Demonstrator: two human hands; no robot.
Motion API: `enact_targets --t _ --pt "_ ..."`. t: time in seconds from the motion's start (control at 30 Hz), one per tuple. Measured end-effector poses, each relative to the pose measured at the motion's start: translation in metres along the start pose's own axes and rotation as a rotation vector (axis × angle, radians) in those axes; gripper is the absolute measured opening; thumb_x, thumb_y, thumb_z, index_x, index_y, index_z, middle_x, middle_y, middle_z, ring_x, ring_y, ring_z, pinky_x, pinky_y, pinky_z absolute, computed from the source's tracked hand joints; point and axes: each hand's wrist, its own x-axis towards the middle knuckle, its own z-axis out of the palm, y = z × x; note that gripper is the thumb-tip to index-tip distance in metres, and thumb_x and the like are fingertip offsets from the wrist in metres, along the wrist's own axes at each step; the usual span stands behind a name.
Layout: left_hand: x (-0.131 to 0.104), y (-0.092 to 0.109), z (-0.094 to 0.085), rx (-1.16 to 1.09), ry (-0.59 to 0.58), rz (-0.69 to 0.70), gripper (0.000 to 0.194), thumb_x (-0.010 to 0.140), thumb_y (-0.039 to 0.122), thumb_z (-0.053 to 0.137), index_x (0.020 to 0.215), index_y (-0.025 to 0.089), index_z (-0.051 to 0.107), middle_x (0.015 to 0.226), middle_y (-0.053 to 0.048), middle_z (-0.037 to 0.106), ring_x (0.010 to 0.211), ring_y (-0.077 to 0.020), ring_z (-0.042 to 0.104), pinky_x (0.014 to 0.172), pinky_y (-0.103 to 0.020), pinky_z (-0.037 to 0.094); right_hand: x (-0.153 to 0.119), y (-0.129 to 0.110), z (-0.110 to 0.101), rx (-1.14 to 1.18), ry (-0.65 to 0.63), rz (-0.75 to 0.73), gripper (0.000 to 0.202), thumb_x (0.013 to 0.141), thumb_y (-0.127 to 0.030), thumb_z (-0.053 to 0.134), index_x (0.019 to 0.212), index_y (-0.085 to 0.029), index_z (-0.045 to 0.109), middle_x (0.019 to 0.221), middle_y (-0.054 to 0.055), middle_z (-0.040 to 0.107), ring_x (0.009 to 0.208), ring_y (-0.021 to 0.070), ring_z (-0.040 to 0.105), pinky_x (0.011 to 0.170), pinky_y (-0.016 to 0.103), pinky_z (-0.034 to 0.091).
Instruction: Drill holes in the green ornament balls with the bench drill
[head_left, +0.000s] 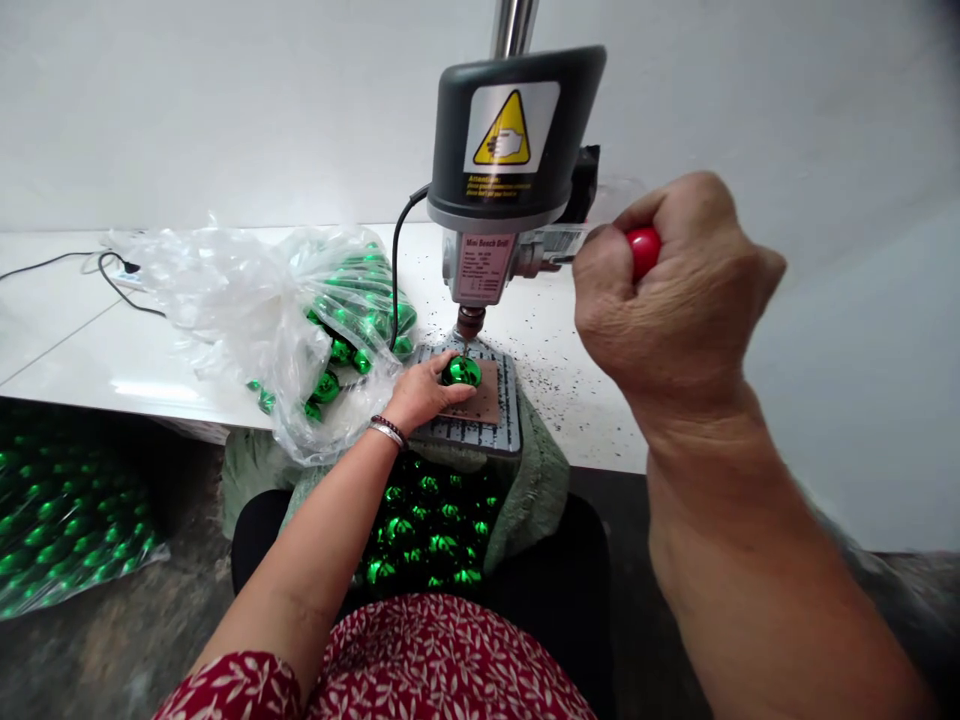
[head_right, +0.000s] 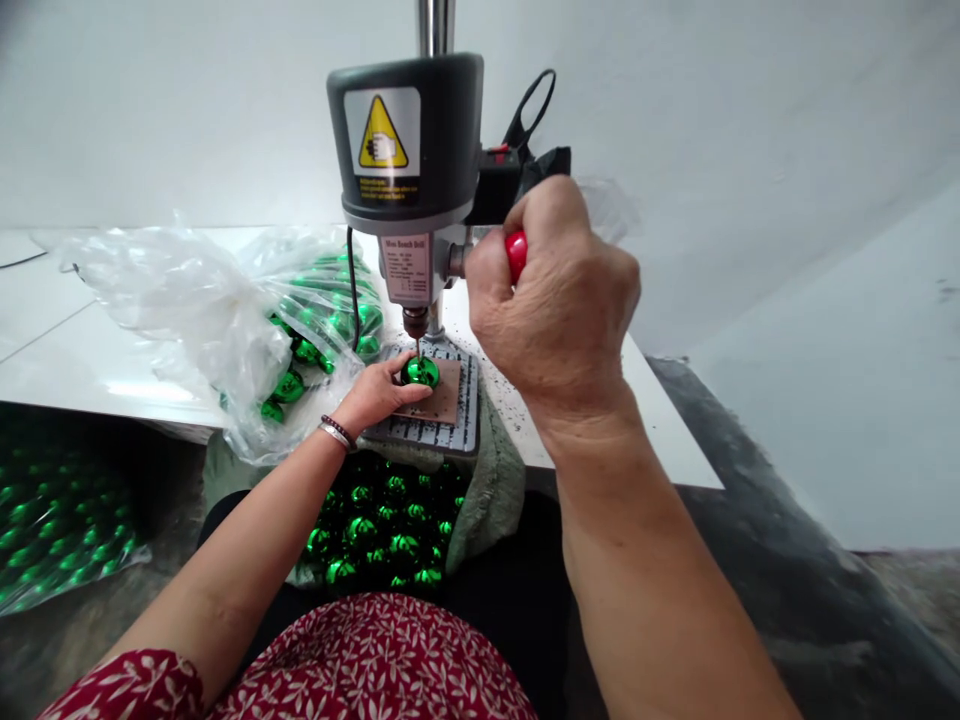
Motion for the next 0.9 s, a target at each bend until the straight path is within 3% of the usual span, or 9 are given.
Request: enact_targets --t 0.5,0.9 --pt "0.001 -0.003 0.004 0.012 0.01 0.002 0.076 0.075 0.042 0.077 0.145 0.024 0.054 0.113 -0.003 0.074 0.102 -0.0232 0.067 0.092 -0.033 0.051 -0.026 0.006 0.022 0.01 0.258 -0.101 0.023 0.092 -0.035 0.043 0.084 -0.016 0.052 0.066 -0.003 0.05 0.058 0.0044 0.039 0.059 0.02 0.03" --pt "0.0 -0.004 0.004 0.0 0.002 0.026 0.073 0.076 0.042 0.076 0.144 0.022 0.055 0.127 -0.009 0.071 0.115 -0.0255 0.065 0.102 -0.035 0.048 -0.046 0.013 0.032 0.102 0.198 0.058 0.025 0.091 -0.046 0.046 0.084 -0.022 0.05 0.072 0.002 0.052 0.066 0.0127 0.048 0.065 0.031 0.042"
